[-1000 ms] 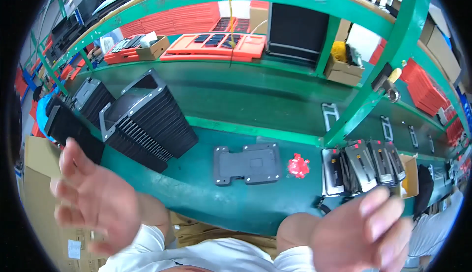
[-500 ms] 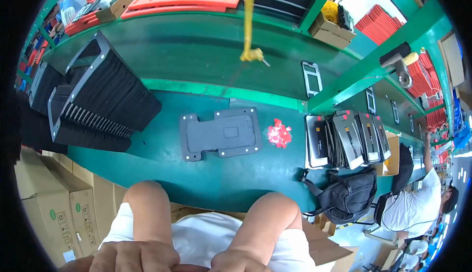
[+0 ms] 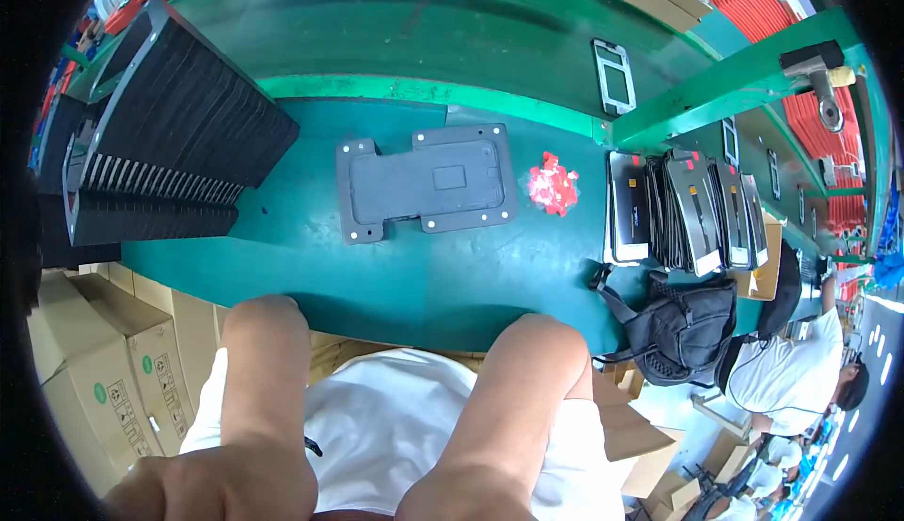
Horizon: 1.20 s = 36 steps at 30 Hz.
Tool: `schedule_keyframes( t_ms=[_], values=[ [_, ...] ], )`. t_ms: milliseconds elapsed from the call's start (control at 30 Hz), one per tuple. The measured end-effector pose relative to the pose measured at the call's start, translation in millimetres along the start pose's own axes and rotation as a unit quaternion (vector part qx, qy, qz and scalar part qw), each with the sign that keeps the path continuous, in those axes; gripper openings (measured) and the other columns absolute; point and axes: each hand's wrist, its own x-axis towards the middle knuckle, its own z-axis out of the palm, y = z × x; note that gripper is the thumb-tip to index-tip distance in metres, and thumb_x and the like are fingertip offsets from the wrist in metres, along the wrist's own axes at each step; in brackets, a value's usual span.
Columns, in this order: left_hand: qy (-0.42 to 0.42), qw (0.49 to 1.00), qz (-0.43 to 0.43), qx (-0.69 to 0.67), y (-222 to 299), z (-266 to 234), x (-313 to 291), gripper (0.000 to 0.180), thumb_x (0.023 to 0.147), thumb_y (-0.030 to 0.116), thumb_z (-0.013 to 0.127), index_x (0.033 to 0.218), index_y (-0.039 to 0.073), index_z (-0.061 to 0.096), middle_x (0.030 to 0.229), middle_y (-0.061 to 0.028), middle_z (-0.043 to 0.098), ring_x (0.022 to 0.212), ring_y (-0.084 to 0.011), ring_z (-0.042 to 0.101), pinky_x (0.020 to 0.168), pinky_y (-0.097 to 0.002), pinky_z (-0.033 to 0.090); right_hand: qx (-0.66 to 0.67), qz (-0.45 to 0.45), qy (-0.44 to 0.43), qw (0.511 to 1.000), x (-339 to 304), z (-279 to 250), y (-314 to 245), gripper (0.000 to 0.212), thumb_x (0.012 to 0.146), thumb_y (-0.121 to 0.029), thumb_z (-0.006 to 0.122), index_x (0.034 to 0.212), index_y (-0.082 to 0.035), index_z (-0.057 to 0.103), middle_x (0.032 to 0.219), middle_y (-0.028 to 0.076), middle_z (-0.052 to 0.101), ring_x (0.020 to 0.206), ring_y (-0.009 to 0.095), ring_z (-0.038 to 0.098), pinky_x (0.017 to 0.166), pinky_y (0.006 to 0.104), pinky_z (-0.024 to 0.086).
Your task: Assembling electronic devices by inserting circuit boards into housings and using an electric screwdriver to fasten them.
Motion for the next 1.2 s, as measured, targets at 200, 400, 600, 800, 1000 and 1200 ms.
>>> schedule_keyframes(
  t_ms=[200,400,600,800,1000,1200],
  values=[
    [-0.075,0.995,0.020,-0.070,-25,13,24,0.036,0.104,0.045,0.056,0.133,0.026,0.067,0.137,-0.0217,0.061,0.118,-0.0392,0.063,0.102,-0.0462,0.051,0.070,-0.060,-0.039,0.995,6,16,24,0.043,0.112,-0.030,0.037,0.148,-0.018,0.057,0.136,0.003,0.067,0.127,0.023,0.060,0.108,0.0517,0.040],
    [-0.149,0.979,0.005,-0.139,-32,29,17,0.034,0.103,0.044,0.058,0.129,0.026,0.071,0.132,-0.0227,0.065,0.112,-0.0402,0.067,0.098,-0.0448,0.056,0.124,-0.133,-0.081,0.980,6,16,32,0.042,0.112,-0.029,0.037,0.147,-0.017,0.058,0.134,0.004,0.068,0.127,0.023,0.059,0.105,0.0524,0.043],
    [-0.221,0.950,0.155,0.158,-3,-5,6,0.035,0.098,0.042,0.063,0.121,0.018,0.071,0.116,-0.0187,0.070,0.107,-0.0399,0.067,0.097,-0.0508,0.054,-0.032,-0.232,-0.098,0.967,1,-1,33,0.036,0.108,-0.022,0.041,0.134,-0.010,0.063,0.127,0.014,0.067,0.124,0.027,0.057,0.096,0.0525,0.047],
    [-0.511,0.556,0.307,0.579,41,-40,143,0.054,0.089,0.040,0.073,0.129,0.004,0.067,0.121,-0.0154,0.070,0.117,-0.0416,0.064,0.104,-0.0584,0.049,-0.498,-0.336,-0.242,0.762,138,-53,31,0.027,0.097,-0.016,0.053,0.112,-0.002,0.070,0.104,0.013,0.070,0.096,0.025,0.065,0.087,0.0431,0.051],
    [-0.345,0.415,0.114,0.834,73,-45,191,0.061,0.089,0.029,0.077,0.138,-0.003,0.060,0.125,-0.0243,0.069,0.113,-0.0412,0.066,0.099,-0.0444,0.052,-0.617,-0.108,-0.118,0.771,199,-146,26,0.026,0.103,-0.016,0.055,0.110,0.004,0.070,0.099,0.008,0.072,0.090,0.016,0.067,0.087,0.0292,0.053],
    [-0.239,0.356,-0.128,0.894,104,-51,201,0.066,0.092,0.030,0.076,0.146,-0.002,0.054,0.128,-0.0278,0.067,0.116,-0.0392,0.065,0.100,-0.0424,0.051,-0.910,0.100,-0.102,0.389,225,-328,57,0.041,0.093,-0.035,0.065,0.118,-0.003,0.070,0.105,0.027,0.074,0.098,0.044,0.072,0.089,0.0494,0.057]
  ],
)
